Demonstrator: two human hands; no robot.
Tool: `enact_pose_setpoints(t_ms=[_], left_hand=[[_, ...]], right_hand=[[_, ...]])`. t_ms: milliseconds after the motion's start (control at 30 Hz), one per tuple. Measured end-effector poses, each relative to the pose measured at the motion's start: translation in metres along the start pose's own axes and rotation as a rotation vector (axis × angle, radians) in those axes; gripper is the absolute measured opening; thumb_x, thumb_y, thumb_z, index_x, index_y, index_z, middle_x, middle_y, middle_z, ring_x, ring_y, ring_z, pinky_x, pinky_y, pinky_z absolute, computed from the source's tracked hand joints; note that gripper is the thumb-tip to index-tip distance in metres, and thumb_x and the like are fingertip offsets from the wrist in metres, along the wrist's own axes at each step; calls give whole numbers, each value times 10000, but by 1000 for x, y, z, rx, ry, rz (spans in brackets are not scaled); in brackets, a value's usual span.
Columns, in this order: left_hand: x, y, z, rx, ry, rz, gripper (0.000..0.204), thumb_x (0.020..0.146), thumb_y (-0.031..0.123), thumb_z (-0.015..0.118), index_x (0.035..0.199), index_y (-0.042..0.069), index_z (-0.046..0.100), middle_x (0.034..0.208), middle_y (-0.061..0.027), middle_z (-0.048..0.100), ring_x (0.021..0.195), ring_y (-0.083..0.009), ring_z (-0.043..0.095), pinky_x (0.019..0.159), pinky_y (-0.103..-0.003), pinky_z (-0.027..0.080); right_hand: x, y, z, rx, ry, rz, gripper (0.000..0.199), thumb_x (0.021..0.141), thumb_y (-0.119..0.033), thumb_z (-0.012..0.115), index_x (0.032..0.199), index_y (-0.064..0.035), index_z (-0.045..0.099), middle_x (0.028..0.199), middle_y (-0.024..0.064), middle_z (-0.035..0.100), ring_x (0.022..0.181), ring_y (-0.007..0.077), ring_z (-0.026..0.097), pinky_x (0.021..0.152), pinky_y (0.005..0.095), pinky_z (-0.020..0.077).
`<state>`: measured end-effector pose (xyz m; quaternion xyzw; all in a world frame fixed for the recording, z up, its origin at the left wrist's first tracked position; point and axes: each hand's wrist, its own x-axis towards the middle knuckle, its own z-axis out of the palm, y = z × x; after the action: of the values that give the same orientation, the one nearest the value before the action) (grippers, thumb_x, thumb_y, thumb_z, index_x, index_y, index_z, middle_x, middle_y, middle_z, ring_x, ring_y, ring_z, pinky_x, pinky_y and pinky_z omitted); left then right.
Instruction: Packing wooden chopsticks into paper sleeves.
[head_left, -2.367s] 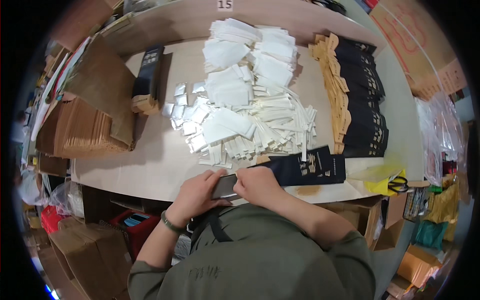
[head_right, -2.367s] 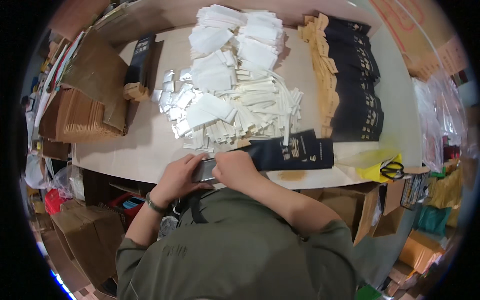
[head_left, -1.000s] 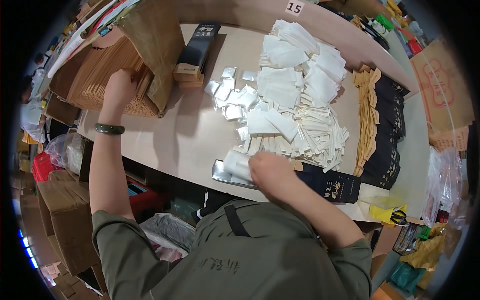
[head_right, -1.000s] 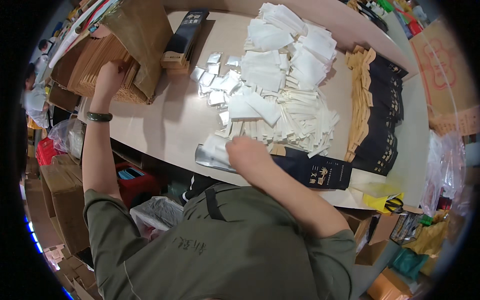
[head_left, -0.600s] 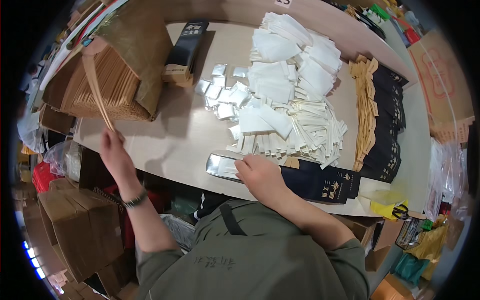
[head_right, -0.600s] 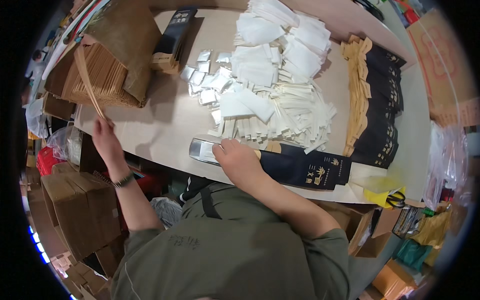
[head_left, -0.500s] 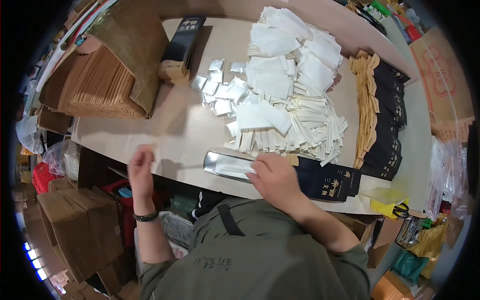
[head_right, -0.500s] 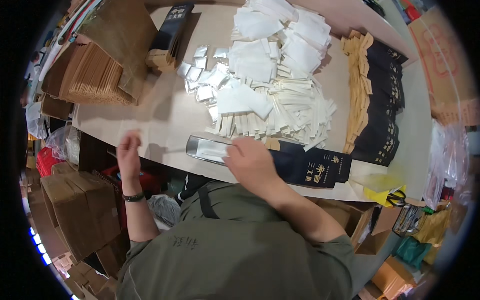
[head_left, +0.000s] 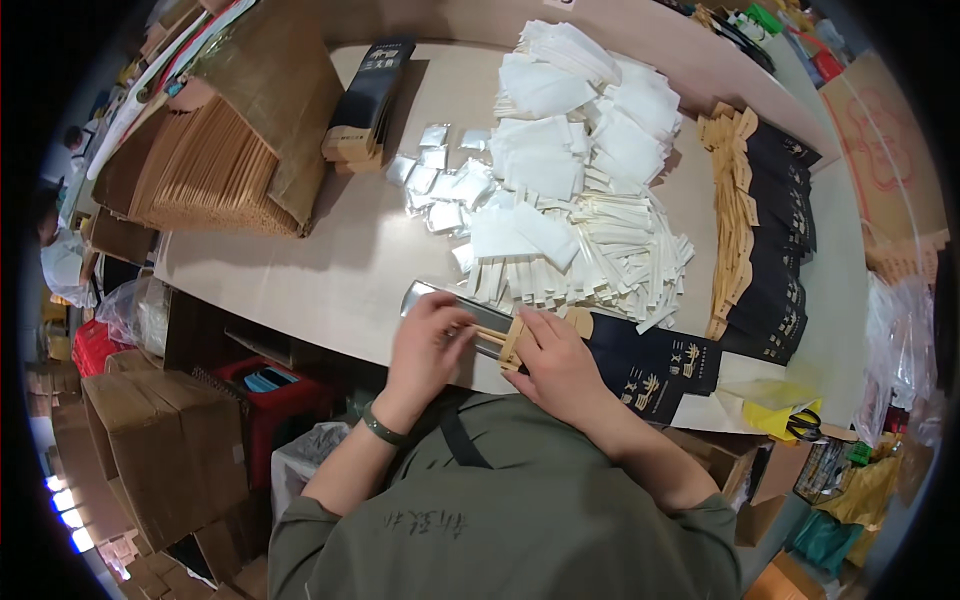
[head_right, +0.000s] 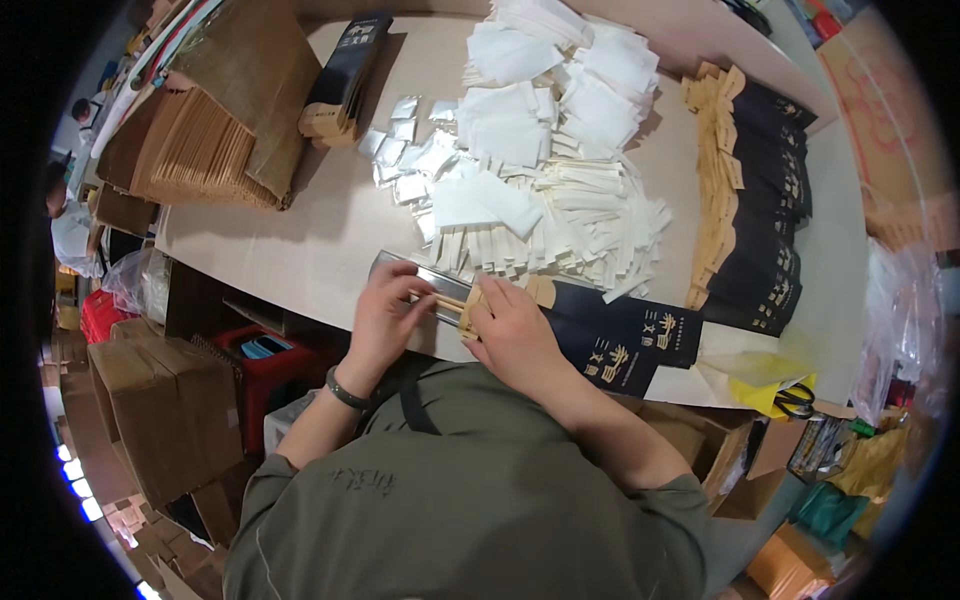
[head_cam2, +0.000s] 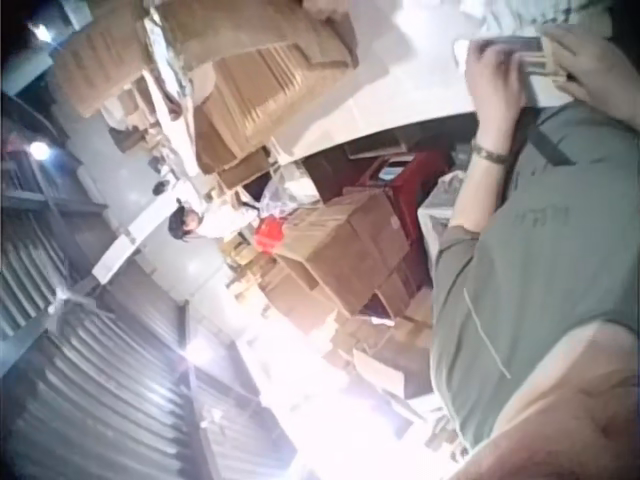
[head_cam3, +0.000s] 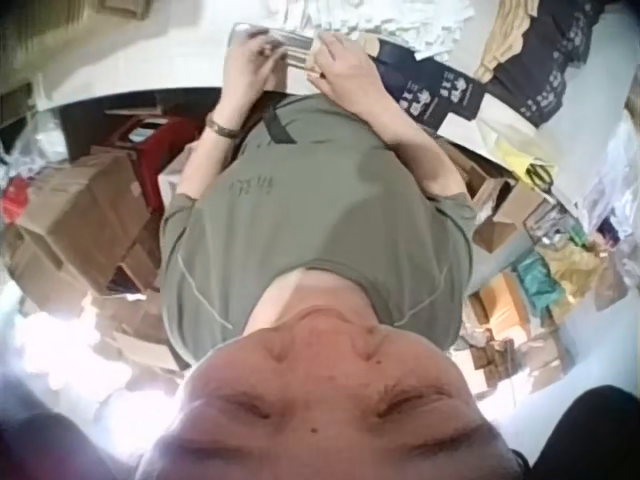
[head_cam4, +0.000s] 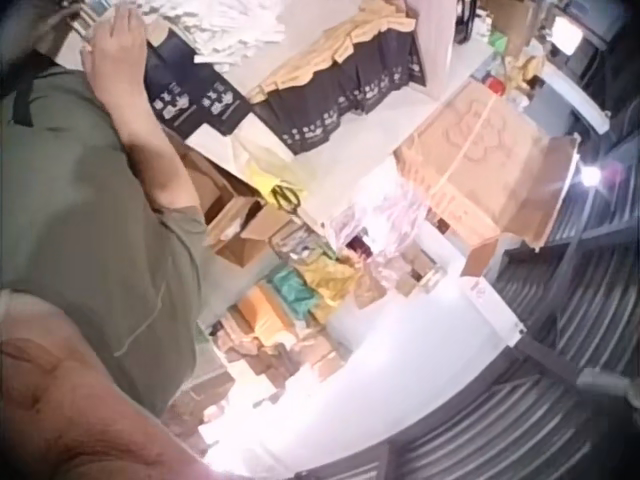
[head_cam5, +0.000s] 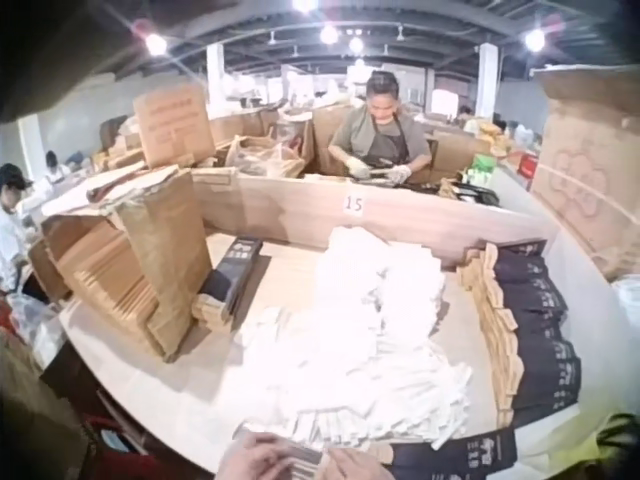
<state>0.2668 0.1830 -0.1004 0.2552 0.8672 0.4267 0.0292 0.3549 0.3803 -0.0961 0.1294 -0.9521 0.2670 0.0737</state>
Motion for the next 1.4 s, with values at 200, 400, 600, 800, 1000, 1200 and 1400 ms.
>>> enact_pose_setpoints(t_ms=[200, 400, 600, 800, 1000, 1200, 1400], left_hand=[[-2, 7, 16, -242, -244, -113, 171, 838, 41, 712, 998, -5, 670, 1008, -117, 670, 870, -197, 661, 773, -298, 528], [8, 36, -22, 313, -146, 311, 752, 673, 219, 841, 1326, 62, 505, 1102, -139, 597, 1042, -323, 575, 930, -445, 443], [23, 14, -28, 334, -269, 11, 359, 652, 235, 814, 829, 52, 561, 719, -123, 592, 693, -349, 613, 611, -414, 493], [17, 42, -15, -269, -702, -251, 446, 720, 218, 789, 1045, -7, 583, 879, -68, 619, 814, -141, 587, 747, -292, 498], [14, 71, 22, -362, -866, 160, 460, 723, 165, 728, 1107, -19, 553, 1192, -227, 599, 1014, -343, 608, 897, -384, 481], [3, 12, -7, 143, -246, -150, 474, 712, 153, 773, 1133, 44, 585, 930, -151, 624, 842, -341, 633, 754, -402, 519], [-7, 4, -30, 318, -423, 55, 653, 695, 174, 819, 1278, 99, 535, 1007, -130, 599, 912, -350, 628, 763, -415, 529]], right_hand=[[-3, 1, 5, -7, 24, 15, 458, 695, -163, 787, 1075, 9, 597, 1281, 215, 548, 1168, 393, 542, 981, 460, 465], [-2, 5, -18, 93, 97, -19, 411, 654, -93, 723, 1049, -82, 607, 1079, 174, 558, 1027, 370, 565, 864, 439, 481], [6, 76, -110, -421, 26, 23, 121, 744, -230, 735, 703, -131, 678, 726, 81, 588, 726, 277, 603, 626, 383, 502], [-38, 78, -117, -148, -34, 139, 363, 711, -260, 825, 947, -35, 666, 1149, 184, 625, 1027, 365, 604, 873, 434, 498], [-20, 53, -45, -117, -141, -74, 336, 801, -340, 657, 918, -25, 652, 1167, 193, 596, 1072, 366, 576, 912, 454, 470], [-13, 22, -42, -66, -293, 571, 346, 896, -370, 644, 817, -33, 640, 739, 158, 653, 713, 361, 649, 611, 470, 492], [-6, 31, -19, 36, -60, 573, 216, 830, -240, 604, 751, -41, 629, 662, 156, 637, 681, 364, 650, 622, 479, 500]])
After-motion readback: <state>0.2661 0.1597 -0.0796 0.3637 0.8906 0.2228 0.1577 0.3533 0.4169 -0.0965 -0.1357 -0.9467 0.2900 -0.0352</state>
